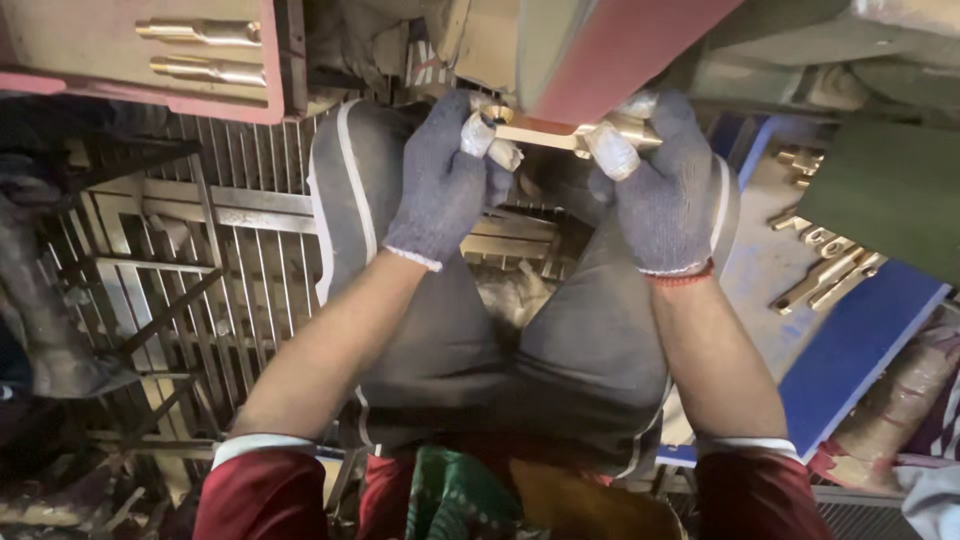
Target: The person uses a belt grinder to smooth and polish metal components, handling each piece one at a time and placing finished items into a bin.
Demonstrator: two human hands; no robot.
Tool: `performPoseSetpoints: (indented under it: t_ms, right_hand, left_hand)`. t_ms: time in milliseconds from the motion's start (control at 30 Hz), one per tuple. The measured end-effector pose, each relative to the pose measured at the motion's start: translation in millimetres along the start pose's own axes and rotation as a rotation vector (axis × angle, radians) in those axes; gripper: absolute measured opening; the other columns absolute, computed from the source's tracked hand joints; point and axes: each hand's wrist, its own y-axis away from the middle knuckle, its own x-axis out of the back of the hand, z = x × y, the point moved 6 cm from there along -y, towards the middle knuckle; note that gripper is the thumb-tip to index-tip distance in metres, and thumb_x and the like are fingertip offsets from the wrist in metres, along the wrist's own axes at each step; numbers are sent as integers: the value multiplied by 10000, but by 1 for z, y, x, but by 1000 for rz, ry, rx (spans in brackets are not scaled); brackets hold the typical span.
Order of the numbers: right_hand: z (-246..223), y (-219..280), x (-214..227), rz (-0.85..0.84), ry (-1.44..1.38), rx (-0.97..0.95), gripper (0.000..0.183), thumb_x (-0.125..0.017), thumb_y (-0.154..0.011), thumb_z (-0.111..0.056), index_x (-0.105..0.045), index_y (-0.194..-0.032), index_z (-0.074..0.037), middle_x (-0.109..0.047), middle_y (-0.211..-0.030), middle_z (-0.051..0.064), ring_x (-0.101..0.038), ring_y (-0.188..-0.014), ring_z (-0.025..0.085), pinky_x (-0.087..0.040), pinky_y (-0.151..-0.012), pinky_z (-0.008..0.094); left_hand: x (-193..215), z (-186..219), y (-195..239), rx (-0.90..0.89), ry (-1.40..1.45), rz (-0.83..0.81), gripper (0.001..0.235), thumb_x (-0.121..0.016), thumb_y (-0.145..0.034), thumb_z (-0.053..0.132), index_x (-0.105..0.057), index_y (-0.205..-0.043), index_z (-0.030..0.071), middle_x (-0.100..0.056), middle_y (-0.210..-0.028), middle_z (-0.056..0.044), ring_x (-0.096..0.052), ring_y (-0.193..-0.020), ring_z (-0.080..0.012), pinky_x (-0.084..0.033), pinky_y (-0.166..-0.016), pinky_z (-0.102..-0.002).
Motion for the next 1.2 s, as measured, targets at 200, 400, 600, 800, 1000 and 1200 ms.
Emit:
performPoseSetpoints:
  t_ms: [200, 400, 600, 800, 1000, 1200]
  right_hand:
    - [20, -30, -1, 30, -231, -287, 340, -680, -929, -188, -610, -1213, -14, -685, -865, 31, -594, -612, 69, -398, -444, 216]
    - [12, 5, 9, 37, 115, 11, 258, -680, -1032, -166, -611, -1222, -5, -711, -924, 20, -610, -653, 82, -479, -561, 221]
    - [29, -32, 13, 37, 236, -27, 265, -711, -943, -136, -618, -1162, -20, -653, -924, 72, -570, -637, 106, -401, -468, 235]
    - [-4, 10, 14, 35, 194, 24, 297, -677, -1068, -231, -602, -1239, -1, -724, -943, 20, -622, -663, 94, -484, -577, 240]
    - [24, -28, 7, 81, -219, -275, 323, -729, -963, -212, -608, -1193, -21, -653, -883, 20, -575, -638, 89, -402, -478, 243]
    - [14, 4, 17, 58, -31, -10, 264, -674, -1035, -200, -606, -1220, -25, -669, -930, 30, -585, -666, 90, -458, -551, 227]
  left_hand:
    - [2, -14, -29, 243, 48, 100, 190, -444, -1021, 63, -614, -1089, 16, -642, -783, -35, -608, -606, -110, -492, -489, -264]
    - [-1, -8, 2, 30, 29, 24, 167, -434, -1088, 185, -556, -1106, 72, -607, -778, -30, -532, -569, -91, -435, -469, -245]
    - [1, -21, -32, 272, 121, 114, 214, -460, -1067, 172, -591, -1094, 5, -646, -812, -61, -603, -587, -122, -500, -482, -277]
    - [-3, -19, 3, 59, 122, 22, 167, -448, -1088, 197, -539, -1124, 62, -626, -793, -63, -568, -594, -111, -494, -496, -255]
    - [-6, -25, -35, 297, 229, 148, 289, -386, -954, 55, -624, -1118, 70, -667, -840, -46, -593, -589, -128, -498, -475, -276]
    - [-10, -25, -1, 135, 220, 77, 129, -446, -1047, 108, -555, -1066, 42, -632, -824, -78, -582, -619, -137, -497, -500, -290]
